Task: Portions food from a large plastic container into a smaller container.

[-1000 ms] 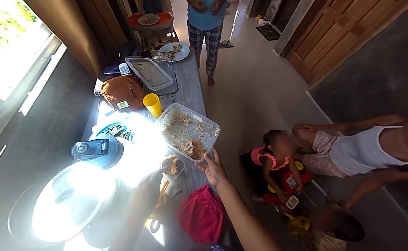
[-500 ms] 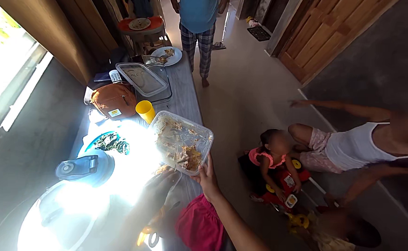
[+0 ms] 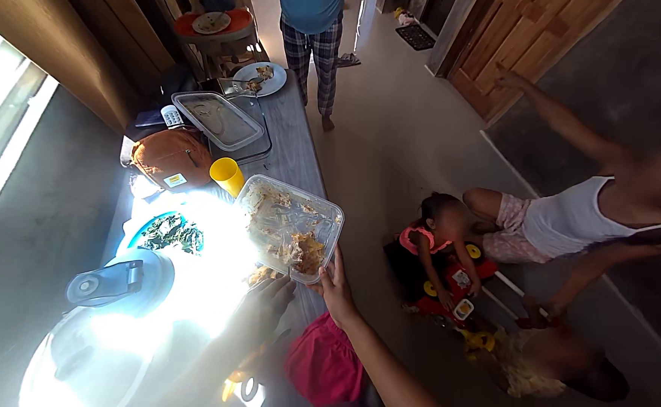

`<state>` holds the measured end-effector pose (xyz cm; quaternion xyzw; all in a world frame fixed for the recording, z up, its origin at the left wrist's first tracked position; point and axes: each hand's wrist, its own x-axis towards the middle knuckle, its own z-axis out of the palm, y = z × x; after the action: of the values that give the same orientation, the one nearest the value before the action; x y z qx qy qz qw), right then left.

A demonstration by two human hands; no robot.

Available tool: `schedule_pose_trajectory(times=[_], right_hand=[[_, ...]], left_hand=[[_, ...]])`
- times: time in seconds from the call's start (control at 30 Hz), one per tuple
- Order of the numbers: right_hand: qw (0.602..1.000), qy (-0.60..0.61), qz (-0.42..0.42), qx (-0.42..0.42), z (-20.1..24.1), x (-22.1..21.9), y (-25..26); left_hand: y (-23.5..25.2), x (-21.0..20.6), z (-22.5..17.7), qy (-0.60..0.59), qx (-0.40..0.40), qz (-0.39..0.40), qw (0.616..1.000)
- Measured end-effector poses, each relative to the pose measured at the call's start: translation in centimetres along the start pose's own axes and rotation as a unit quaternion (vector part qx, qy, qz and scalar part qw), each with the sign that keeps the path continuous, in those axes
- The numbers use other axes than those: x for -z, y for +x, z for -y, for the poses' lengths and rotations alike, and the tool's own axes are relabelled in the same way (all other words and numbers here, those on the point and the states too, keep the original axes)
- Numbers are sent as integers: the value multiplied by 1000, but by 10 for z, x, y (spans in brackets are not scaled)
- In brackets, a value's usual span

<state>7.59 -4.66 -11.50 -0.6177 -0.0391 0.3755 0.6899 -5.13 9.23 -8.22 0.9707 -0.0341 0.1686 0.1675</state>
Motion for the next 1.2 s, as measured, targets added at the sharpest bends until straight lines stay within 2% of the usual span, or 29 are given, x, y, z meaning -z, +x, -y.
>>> schedule_pose_trajectory(times=[0.33, 0.43, 0.53, 0.67, 0.83, 1.07, 1.2], right_hand=[[999, -32, 9, -7, 6, 2, 1], [1000, -30, 7, -5, 7, 2, 0], [1000, -14, -1, -18, 7, 1, 1], [1000, -3, 4, -27, 11, 0, 3], [1000, 6, 6, -28, 10, 0, 3], [1000, 13, 17, -23, 7, 1, 4], [999, 5, 17, -37, 11, 2, 7]], left_hand=[[3, -7, -8, 5, 36, -20, 999], [5, -7, -8, 11, 29, 4, 1000], [12, 8, -6, -12, 57, 26, 998], [33, 27, -14, 26, 82, -46, 995], [59, 22, -15, 37, 127, -31, 991], [44, 15, -7, 4, 45, 44, 998], [30, 7, -4, 11, -11, 53, 998]])
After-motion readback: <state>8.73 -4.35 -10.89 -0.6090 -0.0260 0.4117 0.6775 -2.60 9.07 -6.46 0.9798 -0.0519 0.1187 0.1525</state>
